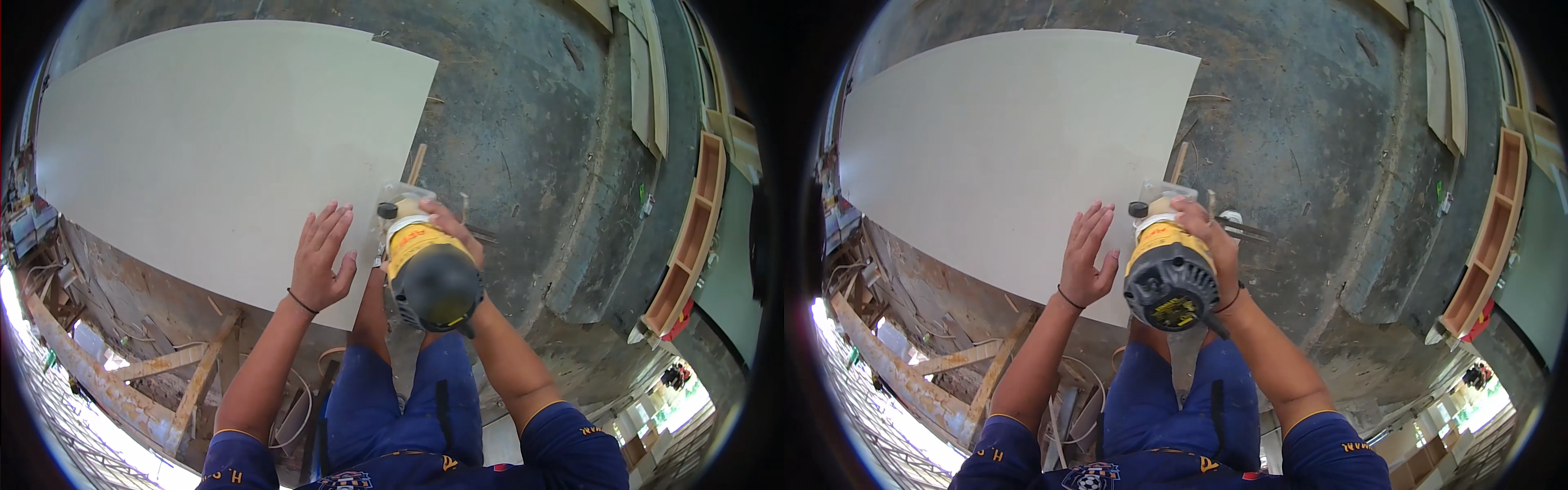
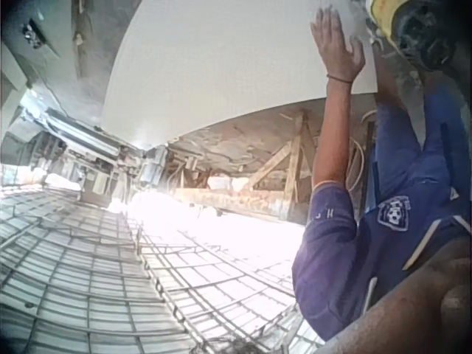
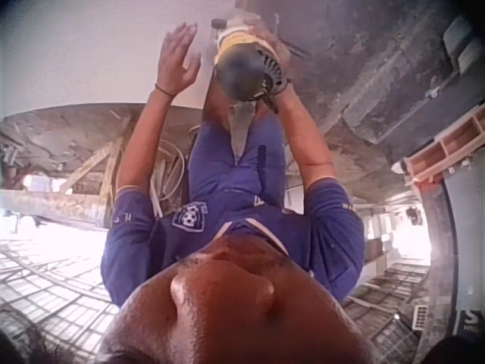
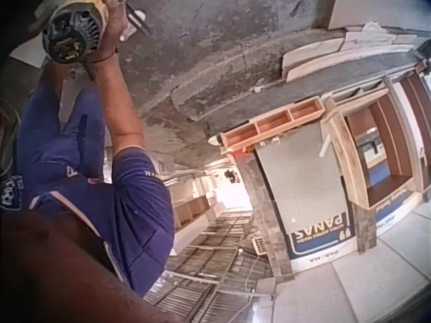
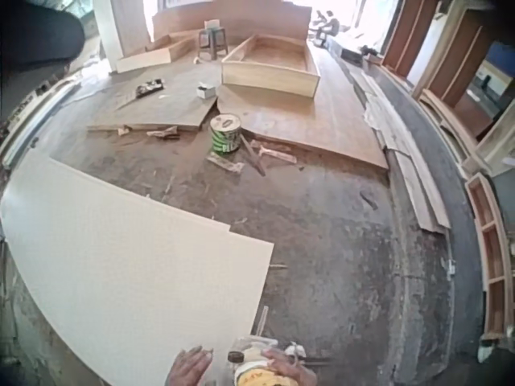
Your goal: The person plugs a handheld router into an extension socket, and trims the edges of a wooden panel using the router.
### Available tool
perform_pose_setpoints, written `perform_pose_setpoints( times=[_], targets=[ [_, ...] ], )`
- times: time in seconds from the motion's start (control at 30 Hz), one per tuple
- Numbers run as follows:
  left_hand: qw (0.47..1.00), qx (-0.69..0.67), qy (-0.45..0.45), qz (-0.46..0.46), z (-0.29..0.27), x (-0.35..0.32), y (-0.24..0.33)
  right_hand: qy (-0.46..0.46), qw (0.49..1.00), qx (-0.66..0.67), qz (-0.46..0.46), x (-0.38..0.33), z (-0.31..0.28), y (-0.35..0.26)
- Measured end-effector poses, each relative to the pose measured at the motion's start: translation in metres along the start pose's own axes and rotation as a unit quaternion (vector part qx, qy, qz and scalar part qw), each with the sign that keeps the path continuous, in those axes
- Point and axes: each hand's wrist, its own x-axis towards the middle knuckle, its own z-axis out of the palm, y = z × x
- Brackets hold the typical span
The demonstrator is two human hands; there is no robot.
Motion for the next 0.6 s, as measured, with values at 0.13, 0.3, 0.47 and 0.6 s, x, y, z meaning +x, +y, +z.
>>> perform_pose_setpoints(
  times=[0.13, 0.3, 0.47, 0.6],
  targets=[
    [0.998, 0.019, -0.047, 0.027, 0.004, 0.012, -0.015, -0.034, 0.997, 0.024, 0.065, -0.006, 0.005, 0.003],
    [0.989, 0.09, -0.105, 0.057, 0.003, 0.024, -0.018, -0.055, 0.998, -0.021, 0.025, -0.002, 0.01, 0.001],
    [0.989, 0.089, -0.098, 0.064, 0.009, 0.023, -0.031, -0.054, 0.998, -0.033, 0.029, -0.004, 0.015, 0.001],
    [0.988, 0.105, -0.078, 0.077, 0.008, 0.029, -0.033, -0.048, 0.998, -0.038, 0.028, 0.002, 0.018, 0.004]
  ],
)
